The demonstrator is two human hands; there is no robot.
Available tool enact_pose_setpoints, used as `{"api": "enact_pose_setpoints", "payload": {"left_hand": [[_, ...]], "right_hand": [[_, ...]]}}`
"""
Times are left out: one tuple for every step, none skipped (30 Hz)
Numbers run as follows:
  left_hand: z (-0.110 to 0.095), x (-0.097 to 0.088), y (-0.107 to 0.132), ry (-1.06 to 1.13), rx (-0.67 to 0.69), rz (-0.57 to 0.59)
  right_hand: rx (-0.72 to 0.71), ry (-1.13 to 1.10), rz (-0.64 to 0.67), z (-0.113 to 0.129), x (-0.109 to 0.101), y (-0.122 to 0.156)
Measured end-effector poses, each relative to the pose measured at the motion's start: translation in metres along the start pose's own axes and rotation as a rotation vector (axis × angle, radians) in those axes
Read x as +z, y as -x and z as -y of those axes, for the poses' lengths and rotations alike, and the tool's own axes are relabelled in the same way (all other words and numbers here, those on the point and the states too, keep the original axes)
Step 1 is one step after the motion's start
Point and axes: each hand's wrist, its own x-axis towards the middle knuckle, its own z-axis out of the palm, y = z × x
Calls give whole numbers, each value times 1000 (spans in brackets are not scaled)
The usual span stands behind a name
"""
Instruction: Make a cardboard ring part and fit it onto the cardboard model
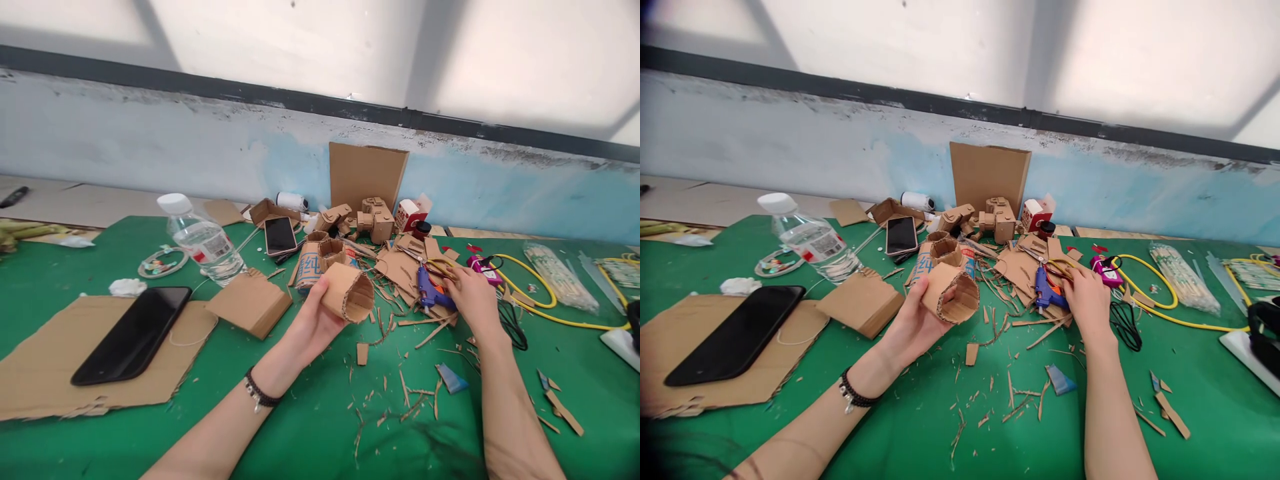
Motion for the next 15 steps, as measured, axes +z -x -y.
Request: {"api": "enact_pose_setpoints", "payload": {"left_hand": [[-1,0,-1,-1,1,5],[-2,1,-1,6,-1,5],[-3,3,-1,22,-2,-1],[-4,5,-1,42,2,-14],[-4,7,0,58,12,-29],[-3,10,1,62,26,-40],[-1,12,2,51,45,-45],[1,15,4,25,67,-48],[3,17,5,-15,94,-48],[5,19,7,-64,127,-45],[7,21,9,-112,156,-34],[7,23,11,-149,176,-13],[6,24,12,-171,177,12],[4,26,12,-175,158,35],[1,26,12,-163,121,50]], "right_hand": [[-7,-23,-19,5,-2,-3],[-22,-69,-49,14,-4,-5],[-49,-125,-72,27,-7,-4],[-84,-171,-92,42,-10,-1],[-160,-345,-118,60,-13,5],[-256,-549,-80,80,-16,13],[-352,-706,14,99,-18,22],[-446,-799,91,117,-19,32],[-531,-833,136,133,-20,41],[-586,-842,139,146,-20,48],[-614,-850,135,154,-19,54],[-624,-859,118,159,-17,58],[-612,-875,98,160,-16,60],[-580,-904,81,159,-14,61],[-522,-948,65,155,-13,61]]}}
